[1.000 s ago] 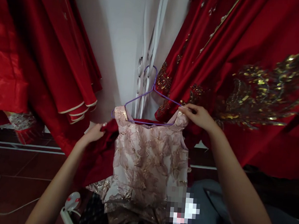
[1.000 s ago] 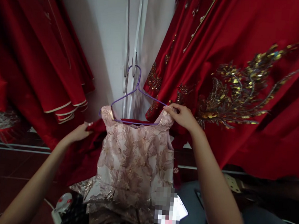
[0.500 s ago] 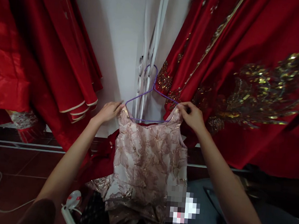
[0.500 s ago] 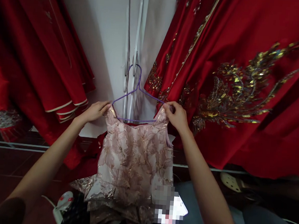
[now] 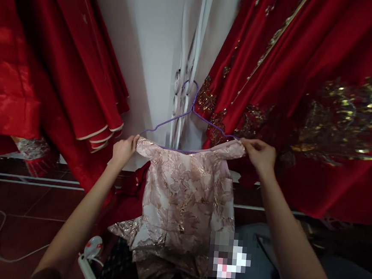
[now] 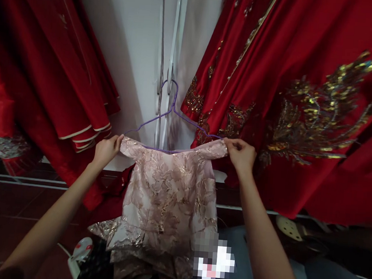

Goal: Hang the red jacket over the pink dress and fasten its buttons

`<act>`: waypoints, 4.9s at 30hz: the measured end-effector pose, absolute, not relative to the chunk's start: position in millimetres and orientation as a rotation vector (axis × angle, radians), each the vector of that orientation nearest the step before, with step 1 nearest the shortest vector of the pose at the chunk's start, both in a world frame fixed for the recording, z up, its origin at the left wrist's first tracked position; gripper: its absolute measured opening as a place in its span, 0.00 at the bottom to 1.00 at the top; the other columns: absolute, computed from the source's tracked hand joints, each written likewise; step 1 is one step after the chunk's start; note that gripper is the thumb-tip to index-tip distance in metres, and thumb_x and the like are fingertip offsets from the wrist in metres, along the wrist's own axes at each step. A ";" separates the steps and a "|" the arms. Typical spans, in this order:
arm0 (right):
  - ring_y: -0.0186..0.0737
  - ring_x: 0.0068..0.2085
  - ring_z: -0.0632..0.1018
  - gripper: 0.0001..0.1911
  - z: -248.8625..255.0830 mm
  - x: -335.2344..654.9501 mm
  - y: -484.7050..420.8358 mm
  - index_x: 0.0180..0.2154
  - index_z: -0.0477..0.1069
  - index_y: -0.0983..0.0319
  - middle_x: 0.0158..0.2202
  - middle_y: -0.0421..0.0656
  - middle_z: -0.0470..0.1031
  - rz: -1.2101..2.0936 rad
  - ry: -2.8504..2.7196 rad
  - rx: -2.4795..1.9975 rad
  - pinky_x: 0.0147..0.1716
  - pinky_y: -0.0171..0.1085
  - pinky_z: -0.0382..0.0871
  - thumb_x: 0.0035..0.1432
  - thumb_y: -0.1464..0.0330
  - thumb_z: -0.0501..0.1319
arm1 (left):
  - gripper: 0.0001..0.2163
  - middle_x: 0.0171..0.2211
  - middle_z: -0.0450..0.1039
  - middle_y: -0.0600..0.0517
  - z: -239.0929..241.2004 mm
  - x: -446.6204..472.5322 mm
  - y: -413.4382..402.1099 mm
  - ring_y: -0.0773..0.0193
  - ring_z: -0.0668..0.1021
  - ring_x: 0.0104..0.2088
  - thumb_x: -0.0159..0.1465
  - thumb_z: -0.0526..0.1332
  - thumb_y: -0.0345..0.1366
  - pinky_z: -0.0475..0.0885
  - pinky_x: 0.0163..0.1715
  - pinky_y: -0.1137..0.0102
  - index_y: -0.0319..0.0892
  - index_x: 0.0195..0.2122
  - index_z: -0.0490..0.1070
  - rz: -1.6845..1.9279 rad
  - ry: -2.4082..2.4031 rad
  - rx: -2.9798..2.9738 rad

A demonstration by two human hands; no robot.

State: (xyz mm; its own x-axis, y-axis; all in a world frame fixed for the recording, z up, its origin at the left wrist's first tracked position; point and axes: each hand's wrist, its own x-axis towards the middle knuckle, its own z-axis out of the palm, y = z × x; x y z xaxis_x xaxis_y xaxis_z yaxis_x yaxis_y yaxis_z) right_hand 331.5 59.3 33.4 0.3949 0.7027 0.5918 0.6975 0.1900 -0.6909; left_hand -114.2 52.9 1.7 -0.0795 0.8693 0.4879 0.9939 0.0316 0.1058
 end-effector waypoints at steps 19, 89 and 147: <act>0.49 0.55 0.70 0.11 28.6 282.5 -0.5 0.40 0.66 0.59 0.54 0.50 0.68 -0.111 -1.828 -1.266 0.53 0.47 0.63 0.61 0.61 0.52 | 0.13 0.52 0.67 0.49 -2.3 10.9 19.1 0.59 0.69 0.49 0.67 0.49 0.41 0.58 0.53 0.58 0.43 0.38 0.72 -0.824 -0.963 -2.704; 0.42 0.29 0.73 0.14 84.4 280.0 41.8 0.36 0.69 0.54 0.30 0.40 0.74 -0.239 -1.669 -1.263 0.35 0.43 0.66 0.58 0.53 0.54 | 0.18 0.38 0.77 0.46 -46.5 -96.5 75.3 0.61 0.76 0.37 0.54 0.62 0.48 0.70 0.37 0.70 0.37 0.36 0.76 -2.557 -1.893 -1.888; 0.36 0.29 0.69 0.10 55.5 273.5 67.2 0.32 0.67 0.58 0.28 0.39 0.69 0.175 -1.704 -1.049 0.32 0.36 0.63 0.56 0.59 0.57 | 0.15 0.35 0.77 0.49 -62.5 -168.4 24.2 0.57 0.76 0.37 0.53 0.61 0.47 0.71 0.39 0.65 0.41 0.33 0.73 -1.002 -2.429 -3.150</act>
